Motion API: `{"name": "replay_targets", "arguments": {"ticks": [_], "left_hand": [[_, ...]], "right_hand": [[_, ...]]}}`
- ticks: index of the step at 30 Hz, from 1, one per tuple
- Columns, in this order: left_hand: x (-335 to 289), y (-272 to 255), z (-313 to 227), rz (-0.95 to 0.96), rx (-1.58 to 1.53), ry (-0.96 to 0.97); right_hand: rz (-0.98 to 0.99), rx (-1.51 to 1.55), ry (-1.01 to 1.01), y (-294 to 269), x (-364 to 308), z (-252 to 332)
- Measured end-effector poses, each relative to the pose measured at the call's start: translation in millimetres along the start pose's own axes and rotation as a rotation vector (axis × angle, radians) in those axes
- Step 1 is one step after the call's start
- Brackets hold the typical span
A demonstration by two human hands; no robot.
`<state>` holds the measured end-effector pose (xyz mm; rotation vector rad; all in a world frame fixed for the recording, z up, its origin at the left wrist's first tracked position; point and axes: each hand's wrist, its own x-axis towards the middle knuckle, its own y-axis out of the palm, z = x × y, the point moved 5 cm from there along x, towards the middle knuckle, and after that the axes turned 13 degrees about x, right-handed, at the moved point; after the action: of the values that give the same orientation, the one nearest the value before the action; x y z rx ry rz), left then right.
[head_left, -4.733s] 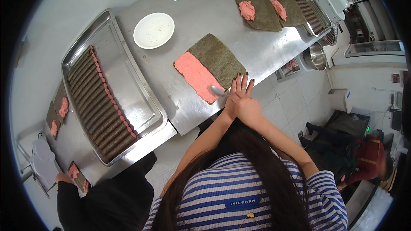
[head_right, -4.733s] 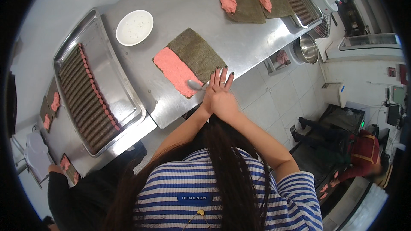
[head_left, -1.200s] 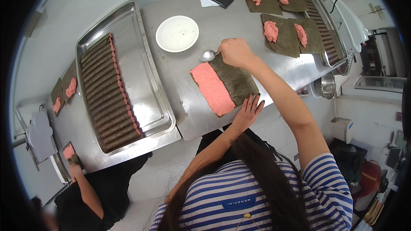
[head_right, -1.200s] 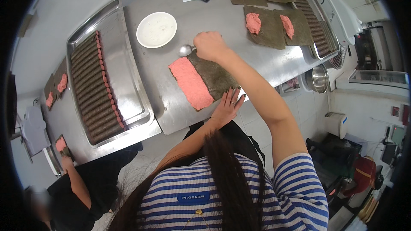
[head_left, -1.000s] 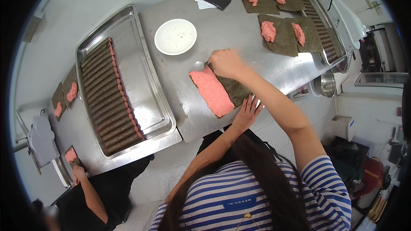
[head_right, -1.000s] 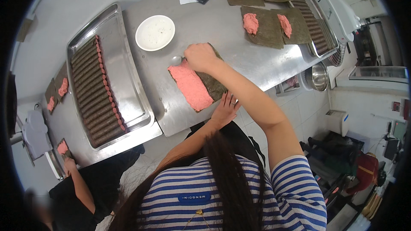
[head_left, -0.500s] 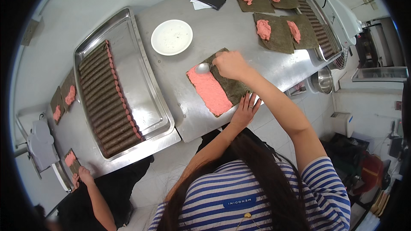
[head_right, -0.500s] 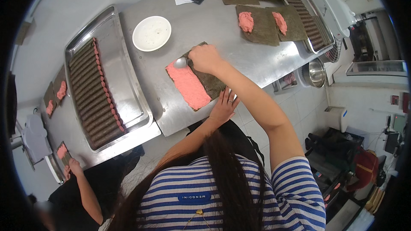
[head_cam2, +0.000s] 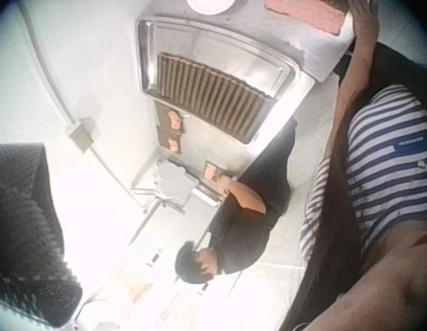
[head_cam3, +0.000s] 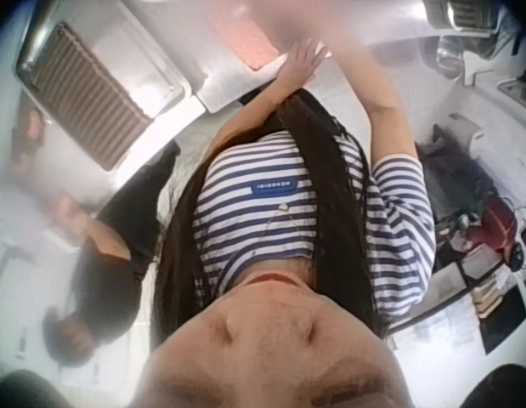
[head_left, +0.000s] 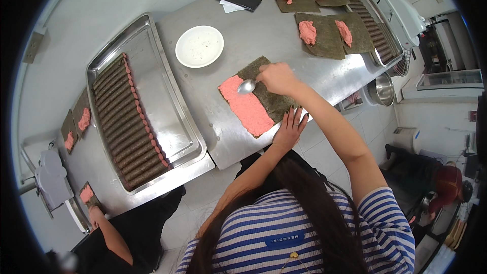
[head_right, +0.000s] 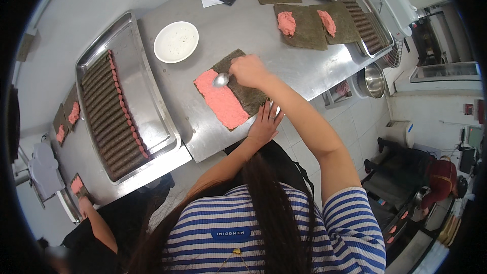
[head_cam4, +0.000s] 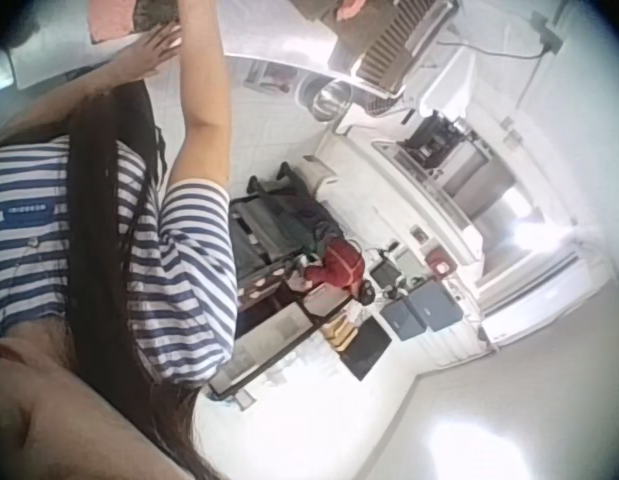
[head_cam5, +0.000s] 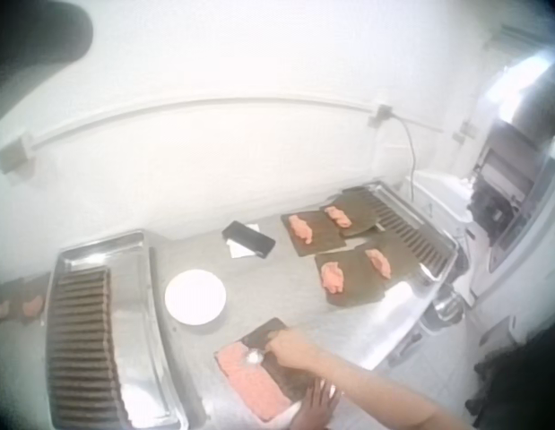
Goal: The person spreads a pink filling onto a sheet of nori using a spoon, then rolls the nori into a cylindrical shape. The person places the finished roll onto a metal tray alongside other completed rolls.
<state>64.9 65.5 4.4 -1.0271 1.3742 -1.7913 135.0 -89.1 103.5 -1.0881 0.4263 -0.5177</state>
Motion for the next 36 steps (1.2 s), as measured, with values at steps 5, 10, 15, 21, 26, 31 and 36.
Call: {"name": "replay_targets", "arguments": {"ticks": [5, 10, 15, 21, 26, 31, 36], "left_hand": [[0.0, -2.0, 1.2, 0.007, -0.019, 0.005], [-0.1, -2.0, 0.4, 0.015, 0.022, 0.016], [2.8, -10.4, 3.9, 0.053, 0.023, 0.037], [2.1, -6.7, 3.7, 0.073, -0.002, 0.028], [0.6, -1.4, 0.4, 0.032, -0.053, 0.005], [-1.0, 1.2, -0.3, 0.006, -0.089, -0.017], [0.5, -1.2, -1.5, 0.012, -0.109, -0.009]], "right_hand": [[-0.076, -0.091, 0.039, -14.3, 6.6, -0.4], [0.027, -0.086, -0.036, 0.5, -2.8, -0.1], [-0.066, -0.06, 0.02, -18.3, -9.0, -14.5], [0.17, 0.052, -0.111, -8.0, -12.6, -5.9], [0.047, 0.04, -0.191, -2.3, 11.9, -16.0], [-0.009, 0.041, -0.19, -4.5, 42.7, -20.4], [-0.189, 0.049, -0.164, -20.7, 51.1, -30.2]]}}
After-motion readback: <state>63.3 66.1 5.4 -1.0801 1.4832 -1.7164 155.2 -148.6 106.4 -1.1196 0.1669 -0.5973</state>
